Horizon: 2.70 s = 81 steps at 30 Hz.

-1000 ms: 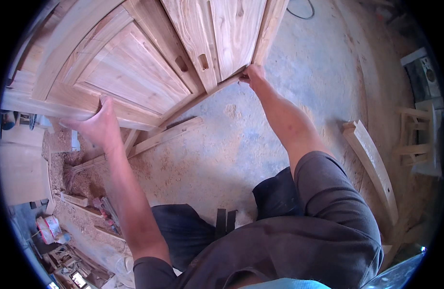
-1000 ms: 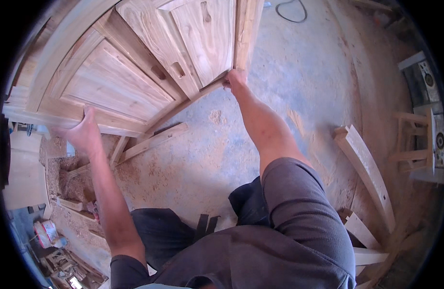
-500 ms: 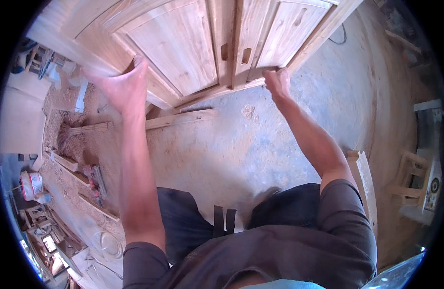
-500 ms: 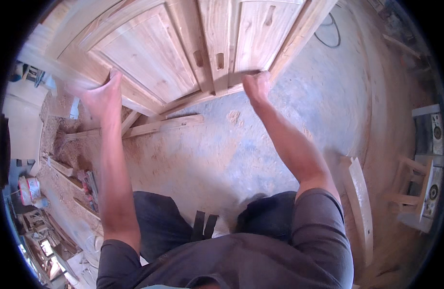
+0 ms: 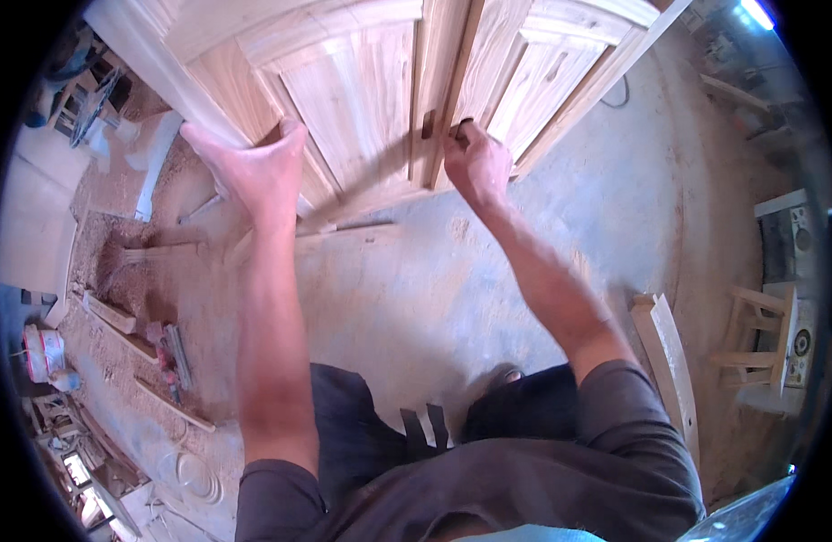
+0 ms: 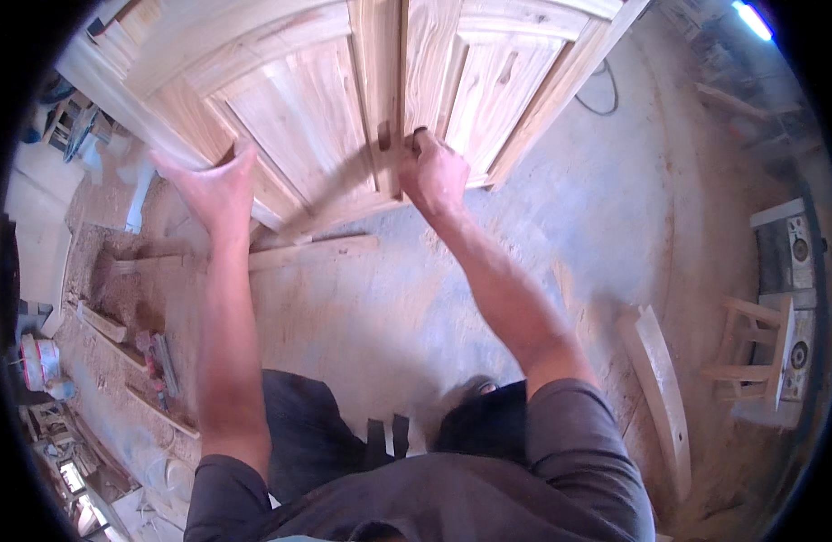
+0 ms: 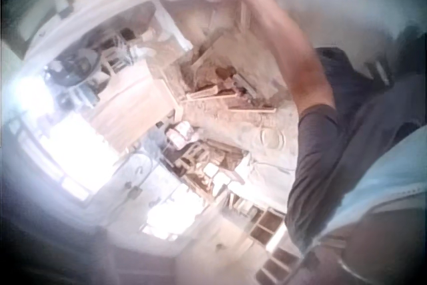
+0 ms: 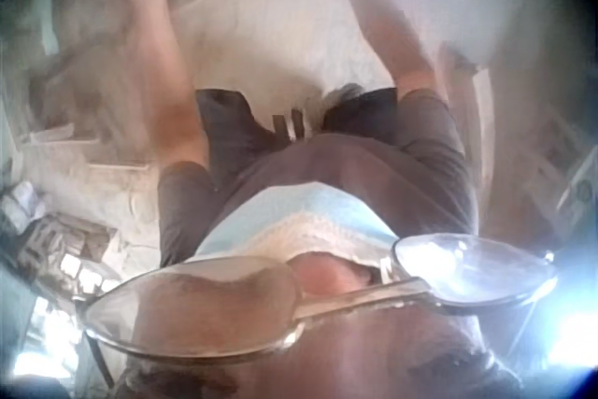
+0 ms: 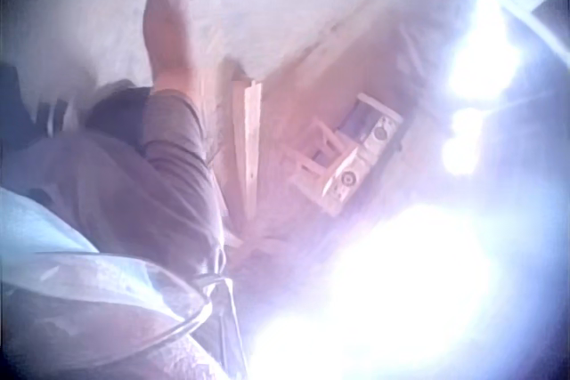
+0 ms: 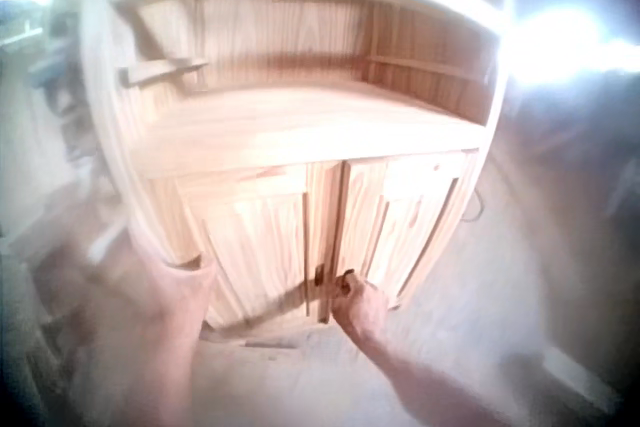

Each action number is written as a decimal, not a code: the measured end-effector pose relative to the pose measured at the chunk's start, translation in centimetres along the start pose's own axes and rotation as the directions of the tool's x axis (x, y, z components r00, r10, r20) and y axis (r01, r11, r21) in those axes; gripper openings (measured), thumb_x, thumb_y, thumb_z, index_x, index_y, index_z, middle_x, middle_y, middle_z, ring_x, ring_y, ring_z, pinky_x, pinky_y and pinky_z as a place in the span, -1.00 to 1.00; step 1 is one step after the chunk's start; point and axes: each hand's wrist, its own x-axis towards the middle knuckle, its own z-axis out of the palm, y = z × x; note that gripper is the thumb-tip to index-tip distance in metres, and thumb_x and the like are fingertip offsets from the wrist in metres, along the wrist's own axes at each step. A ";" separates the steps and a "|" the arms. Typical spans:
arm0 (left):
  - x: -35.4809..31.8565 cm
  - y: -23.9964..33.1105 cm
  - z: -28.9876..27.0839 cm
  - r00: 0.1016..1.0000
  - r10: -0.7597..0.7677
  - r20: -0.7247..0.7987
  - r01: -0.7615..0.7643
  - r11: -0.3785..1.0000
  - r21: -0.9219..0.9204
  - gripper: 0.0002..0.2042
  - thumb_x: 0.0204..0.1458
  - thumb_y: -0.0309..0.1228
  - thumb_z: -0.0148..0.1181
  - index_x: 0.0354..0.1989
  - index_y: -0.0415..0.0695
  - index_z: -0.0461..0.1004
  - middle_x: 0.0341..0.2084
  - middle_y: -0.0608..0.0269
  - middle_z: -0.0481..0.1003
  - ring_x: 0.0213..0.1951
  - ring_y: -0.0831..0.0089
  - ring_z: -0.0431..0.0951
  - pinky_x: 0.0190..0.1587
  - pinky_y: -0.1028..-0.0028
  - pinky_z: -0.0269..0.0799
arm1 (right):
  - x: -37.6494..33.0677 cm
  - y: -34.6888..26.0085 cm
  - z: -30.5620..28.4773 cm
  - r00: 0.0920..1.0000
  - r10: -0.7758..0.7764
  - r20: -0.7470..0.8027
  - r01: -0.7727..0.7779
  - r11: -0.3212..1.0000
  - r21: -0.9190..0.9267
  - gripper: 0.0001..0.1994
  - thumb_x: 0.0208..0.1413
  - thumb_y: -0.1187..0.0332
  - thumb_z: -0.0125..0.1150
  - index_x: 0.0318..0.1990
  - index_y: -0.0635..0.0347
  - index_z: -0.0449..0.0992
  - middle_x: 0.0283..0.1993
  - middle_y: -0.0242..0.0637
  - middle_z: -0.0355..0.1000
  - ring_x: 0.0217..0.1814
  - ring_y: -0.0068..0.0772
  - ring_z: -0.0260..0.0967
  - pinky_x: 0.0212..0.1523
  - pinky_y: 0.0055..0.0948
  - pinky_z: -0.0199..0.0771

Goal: The person repeatedly picks up wooden cabinet doors, tests their fit into a cabinet frame, and removes them. The person also places a door on a workbench and rubs its surface with both hands before returning to the cabinet to continue testing fit.

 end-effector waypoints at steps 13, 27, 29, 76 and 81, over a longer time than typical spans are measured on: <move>-0.2 1.4 -0.4 0.999 -0.041 0.029 0.044 0.991 -0.127 0.18 -0.22 -0.33 0.43 0.47 -0.49 -0.33 0.33 -0.43 0.10 0.32 -0.12 0.28 0.42 0.16 0.19 | 0.6 0.7 3.4 0.911 -0.048 -0.410 0.158 0.958 0.239 -0.82 0.01 0.34 0.45 -0.48 0.17 0.56 -0.48 -0.19 0.55 -0.46 -0.16 0.55 -0.38 -0.24 0.53; -0.5 1.4 -0.2 0.997 -0.056 0.048 0.062 0.989 -0.138 0.19 -0.22 -0.28 0.44 0.47 -0.52 -0.31 0.31 -0.43 0.18 0.30 -0.08 0.32 0.37 0.22 0.22 | 0.2 1.4 4.1 0.924 -0.021 -0.382 0.138 0.949 0.283 -0.92 -0.01 0.43 0.31 -0.43 0.19 0.51 -0.41 -0.14 0.50 -0.32 -0.07 0.51 -0.28 -0.23 0.49; -0.6 1.4 -0.1 0.999 -0.044 0.028 0.046 0.996 -0.081 0.19 -0.19 -0.26 0.44 0.47 -0.52 -0.32 0.30 -0.40 0.20 0.29 -0.02 0.34 0.36 0.26 0.22 | -0.8 1.6 3.7 0.920 -0.030 -0.391 0.154 0.944 0.291 -0.90 -0.09 0.48 0.31 -0.42 0.19 0.48 -0.44 -0.13 0.47 -0.36 -0.03 0.48 -0.33 -0.18 0.46; 0.2 -0.8 1.3 0.963 0.248 -0.105 -0.243 0.968 0.058 -0.05 -0.17 -0.43 0.39 0.36 -0.56 -0.07 0.20 -0.35 0.21 0.24 0.02 0.31 0.32 0.13 0.24 | -4.7 8.3 -1.6 0.871 0.048 -0.490 -0.006 0.996 0.087 -0.82 -0.15 0.60 0.29 -0.47 0.16 0.39 -0.48 -0.30 0.28 -0.38 -0.24 0.25 -0.21 -0.25 0.29; 0.4 -1.0 1.7 0.962 0.263 -0.075 -0.262 0.965 0.019 -0.06 -0.15 -0.47 0.40 0.36 -0.55 -0.08 0.20 -0.35 0.20 0.24 0.04 0.31 0.31 0.18 0.24 | -3.9 11.8 2.5 0.928 -0.061 -0.367 0.066 0.998 0.002 -0.88 -0.07 0.57 0.30 -0.42 0.14 0.48 -0.42 -0.27 0.40 -0.26 -0.10 0.38 -0.12 -0.20 0.34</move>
